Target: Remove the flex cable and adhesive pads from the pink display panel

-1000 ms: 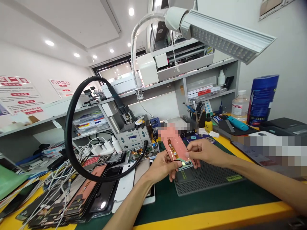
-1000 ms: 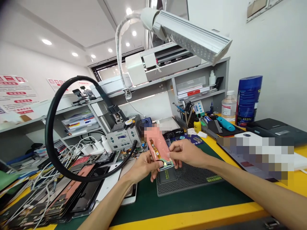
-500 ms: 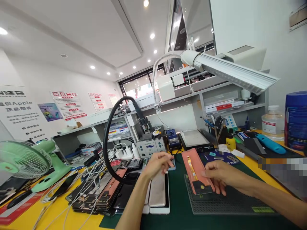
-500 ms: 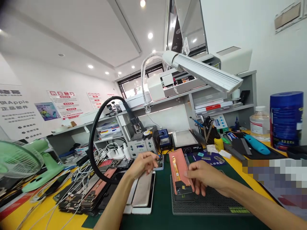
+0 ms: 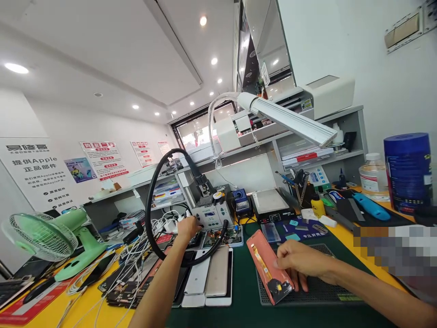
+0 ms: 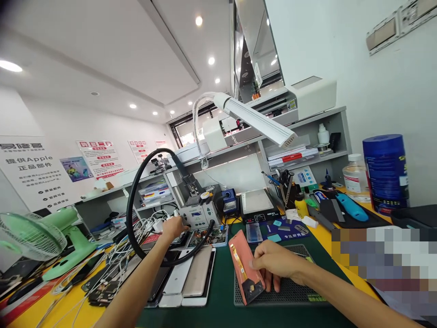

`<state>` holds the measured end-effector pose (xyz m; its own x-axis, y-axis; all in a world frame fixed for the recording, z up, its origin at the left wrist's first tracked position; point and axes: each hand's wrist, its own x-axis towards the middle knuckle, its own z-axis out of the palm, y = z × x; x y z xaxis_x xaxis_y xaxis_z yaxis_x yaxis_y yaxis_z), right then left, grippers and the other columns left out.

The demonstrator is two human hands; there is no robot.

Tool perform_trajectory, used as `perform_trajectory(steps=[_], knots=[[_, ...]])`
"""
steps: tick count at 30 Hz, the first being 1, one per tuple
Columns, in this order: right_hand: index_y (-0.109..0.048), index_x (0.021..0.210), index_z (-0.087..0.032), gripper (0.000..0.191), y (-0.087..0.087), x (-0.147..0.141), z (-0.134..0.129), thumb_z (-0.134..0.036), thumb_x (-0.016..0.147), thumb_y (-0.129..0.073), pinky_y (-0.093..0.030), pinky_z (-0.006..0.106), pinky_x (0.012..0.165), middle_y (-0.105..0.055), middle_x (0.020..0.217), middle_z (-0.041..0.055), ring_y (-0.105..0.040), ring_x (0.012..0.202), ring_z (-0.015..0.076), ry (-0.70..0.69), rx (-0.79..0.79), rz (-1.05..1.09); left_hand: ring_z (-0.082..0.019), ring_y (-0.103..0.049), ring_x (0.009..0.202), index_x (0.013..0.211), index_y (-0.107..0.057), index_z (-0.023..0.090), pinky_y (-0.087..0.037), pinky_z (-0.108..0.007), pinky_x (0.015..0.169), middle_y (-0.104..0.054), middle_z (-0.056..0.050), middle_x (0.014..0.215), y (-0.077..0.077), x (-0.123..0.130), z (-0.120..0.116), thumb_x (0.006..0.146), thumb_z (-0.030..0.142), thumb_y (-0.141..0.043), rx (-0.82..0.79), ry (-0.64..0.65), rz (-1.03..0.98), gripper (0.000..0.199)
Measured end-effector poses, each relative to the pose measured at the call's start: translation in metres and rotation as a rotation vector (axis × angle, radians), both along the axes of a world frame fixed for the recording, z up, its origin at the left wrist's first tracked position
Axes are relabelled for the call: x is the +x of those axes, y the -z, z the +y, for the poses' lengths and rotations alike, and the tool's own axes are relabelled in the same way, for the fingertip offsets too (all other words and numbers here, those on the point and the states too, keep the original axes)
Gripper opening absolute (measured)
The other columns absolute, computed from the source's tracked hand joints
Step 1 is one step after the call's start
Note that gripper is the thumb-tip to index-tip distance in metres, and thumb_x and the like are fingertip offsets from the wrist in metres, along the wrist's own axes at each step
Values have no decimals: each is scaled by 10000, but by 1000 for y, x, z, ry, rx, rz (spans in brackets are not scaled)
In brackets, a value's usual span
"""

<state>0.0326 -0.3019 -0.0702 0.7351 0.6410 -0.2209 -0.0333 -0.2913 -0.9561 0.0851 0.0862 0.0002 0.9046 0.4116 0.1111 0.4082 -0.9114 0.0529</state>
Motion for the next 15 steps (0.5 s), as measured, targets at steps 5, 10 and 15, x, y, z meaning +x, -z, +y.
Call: perform_trajectory(steps=[5,10,15], knots=[[-531,692,-191,217,6,4,2,-325,752,-691,-445,158,321,-685,539,37,-658,434,158,0,-6,15,-259,-637,1115,1235,-622,163,-546,-479,946,-634,-107,1263,0,15,13,951,385,-646,59,-9,111,361],[-529,695,-188,199,8,6,3,-303,764,-676,-450,157,322,-698,566,47,-684,474,170,-5,-14,22,-227,-670,1016,1185,-640,150,-572,-437,885,-670,-93,1174,-2,31,24,958,393,-637,-35,20,233,333],[-543,722,-177,214,10,7,1,-314,826,-670,-457,142,349,-697,582,36,-674,477,141,-3,-44,17,-223,-669,1003,1203,-630,151,-579,-430,869,-663,-95,1181,5,34,30,963,390,-629,-119,29,251,338]])
